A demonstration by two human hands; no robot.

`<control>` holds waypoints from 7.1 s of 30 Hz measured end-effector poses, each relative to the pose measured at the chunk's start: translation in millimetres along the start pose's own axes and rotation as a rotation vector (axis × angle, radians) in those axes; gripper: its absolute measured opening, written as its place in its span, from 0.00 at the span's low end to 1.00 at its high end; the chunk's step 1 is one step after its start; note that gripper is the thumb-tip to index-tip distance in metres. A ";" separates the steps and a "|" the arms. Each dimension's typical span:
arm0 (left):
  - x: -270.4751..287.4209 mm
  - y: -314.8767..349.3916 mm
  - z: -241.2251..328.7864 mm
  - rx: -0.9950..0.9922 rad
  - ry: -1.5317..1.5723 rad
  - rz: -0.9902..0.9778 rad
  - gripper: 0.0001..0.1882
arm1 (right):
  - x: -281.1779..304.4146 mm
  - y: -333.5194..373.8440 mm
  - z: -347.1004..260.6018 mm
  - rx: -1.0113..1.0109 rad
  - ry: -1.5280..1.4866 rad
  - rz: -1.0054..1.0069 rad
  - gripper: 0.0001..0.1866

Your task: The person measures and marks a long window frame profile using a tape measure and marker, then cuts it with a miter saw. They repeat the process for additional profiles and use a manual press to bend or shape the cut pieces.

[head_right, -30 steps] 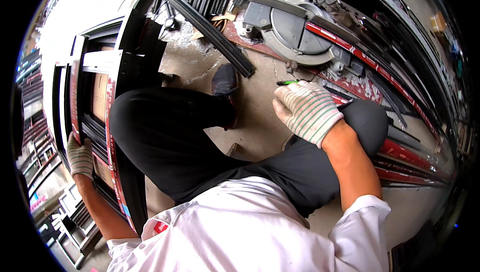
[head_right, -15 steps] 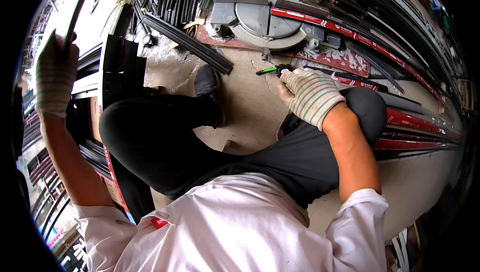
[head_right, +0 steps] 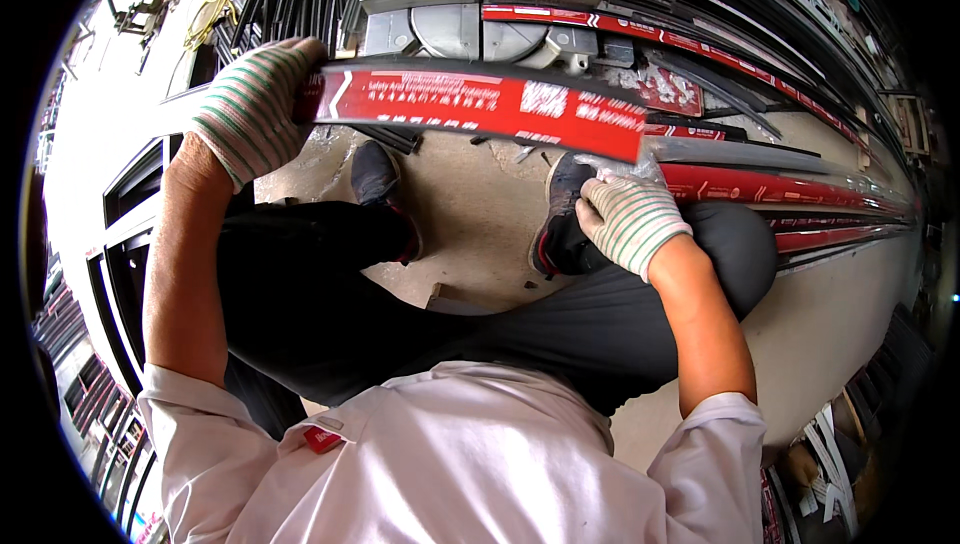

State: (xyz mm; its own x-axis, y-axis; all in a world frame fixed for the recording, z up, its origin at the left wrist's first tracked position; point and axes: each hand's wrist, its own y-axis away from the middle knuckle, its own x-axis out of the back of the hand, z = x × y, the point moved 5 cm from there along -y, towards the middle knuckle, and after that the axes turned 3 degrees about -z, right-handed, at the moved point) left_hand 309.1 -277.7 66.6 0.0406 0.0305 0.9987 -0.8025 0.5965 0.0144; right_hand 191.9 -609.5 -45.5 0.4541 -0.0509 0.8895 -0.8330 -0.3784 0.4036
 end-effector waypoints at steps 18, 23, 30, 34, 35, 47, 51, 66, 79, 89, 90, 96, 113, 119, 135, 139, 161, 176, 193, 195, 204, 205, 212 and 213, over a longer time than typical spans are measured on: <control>-38.3 -8.3 -60.5 0.105 0.152 -0.354 0.22 | -146.7 -173.9 -93.7 0.130 -0.246 -0.095 0.22; -42.4 -14.8 -64.1 0.253 0.149 -0.424 0.20 | -181.2 -261.8 -124.2 0.033 -0.293 -0.042 0.29; -57.2 -19.6 -80.6 0.210 0.048 -0.569 0.15 | -218.5 -362.6 -165.7 -0.002 -0.312 -0.018 0.41; -66.8 -32.9 -80.7 0.254 0.042 -0.748 0.18 | -233.4 -390.9 -182.3 -0.051 -0.223 0.048 0.51; -75.6 -32.6 -83.6 0.268 0.039 -0.761 0.21 | -230.2 -392.8 -186.2 -0.060 -0.172 0.019 0.52; -95.0 -93.4 -128.1 0.330 0.261 -0.736 0.19 | -170.0 -378.1 -155.8 0.071 -0.771 -0.255 0.36; -52.1 -99.2 -139.5 0.361 0.258 -0.521 0.19 | -115.0 -312.1 -180.8 0.242 -1.198 -0.301 0.32; 206.7 -86.0 -226.5 0.942 1.087 0.449 0.11 | 295.7 -169.2 -216.8 -0.084 -1.798 -0.549 0.18; 356.5 26.8 -295.3 1.087 1.986 1.156 0.21 | 469.7 -175.5 -280.7 0.260 -0.465 -0.193 0.29; 341.9 112.0 -301.4 1.211 2.160 1.180 0.30 | 564.7 -198.5 -382.9 0.196 -0.170 -0.285 0.24; 355.4 111.4 -306.8 1.198 2.195 1.239 0.24 | 569.4 -204.1 -384.3 0.255 -0.195 -0.211 0.24; 402.0 152.8 -351.6 1.181 1.964 1.535 0.24 | 616.7 -222.0 -366.9 0.177 -0.287 -0.093 0.18; 389.2 206.8 -292.4 1.277 2.153 1.960 0.19 | 607.7 -222.9 -315.6 0.281 -0.397 -0.463 0.28; 399.7 183.0 -291.5 1.296 2.179 1.997 0.19 | 621.3 -231.1 -278.8 0.272 -0.470 -0.502 0.20; 438.1 145.7 -330.9 1.201 2.149 2.087 0.18 | 687.8 -275.6 -282.9 0.228 -0.522 -0.322 0.14; 435.3 142.5 -363.3 1.214 2.169 2.044 0.18 | 687.0 -294.2 -300.7 0.246 -0.504 -0.387 0.12; 361.8 307.8 -862.9 1.497 2.122 2.244 0.15 | 704.2 -691.1 -795.4 0.387 0.016 -0.423 0.13; 521.7 392.8 -1104.8 1.390 1.961 2.427 0.15 | 847.5 -839.7 -1080.4 0.471 -0.312 -0.753 0.11; 566.5 388.7 -1432.7 1.424 1.901 2.459 0.18 | 915.3 -1087.3 -1323.8 0.875 0.037 -0.694 0.19; 571.4 397.7 -1477.0 1.370 1.940 2.400 0.17 | 912.7 -1117.0 -1348.7 0.808 0.007 -0.717 0.20; 538.7 477.2 -1737.2 1.536 2.151 1.971 0.21 | 884.7 -1250.8 -1519.0 0.596 -0.203 -0.753 0.25; 537.4 483.0 -1757.9 1.522 2.165 1.903 0.21 | 883.1 -1261.1 -1532.0 0.567 -0.250 -0.762 0.25; 554.8 513.3 -1931.8 1.247 2.301 1.718 0.17 | 917.3 -1342.3 -1635.9 0.403 -0.133 -0.678 0.37; 575.0 502.9 -1954.3 1.352 2.234 1.746 0.18 | 927.0 -1355.2 -1646.5 0.383 -0.165 -0.688 0.37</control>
State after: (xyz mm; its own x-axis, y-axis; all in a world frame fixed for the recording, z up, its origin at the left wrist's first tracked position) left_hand 1092.3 1607.1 552.9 -0.8017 -0.0370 -0.5966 -0.4553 -0.6089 0.6496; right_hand 1221.3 1378.0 584.8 0.8919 0.1840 0.4131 -0.1970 -0.6640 0.7213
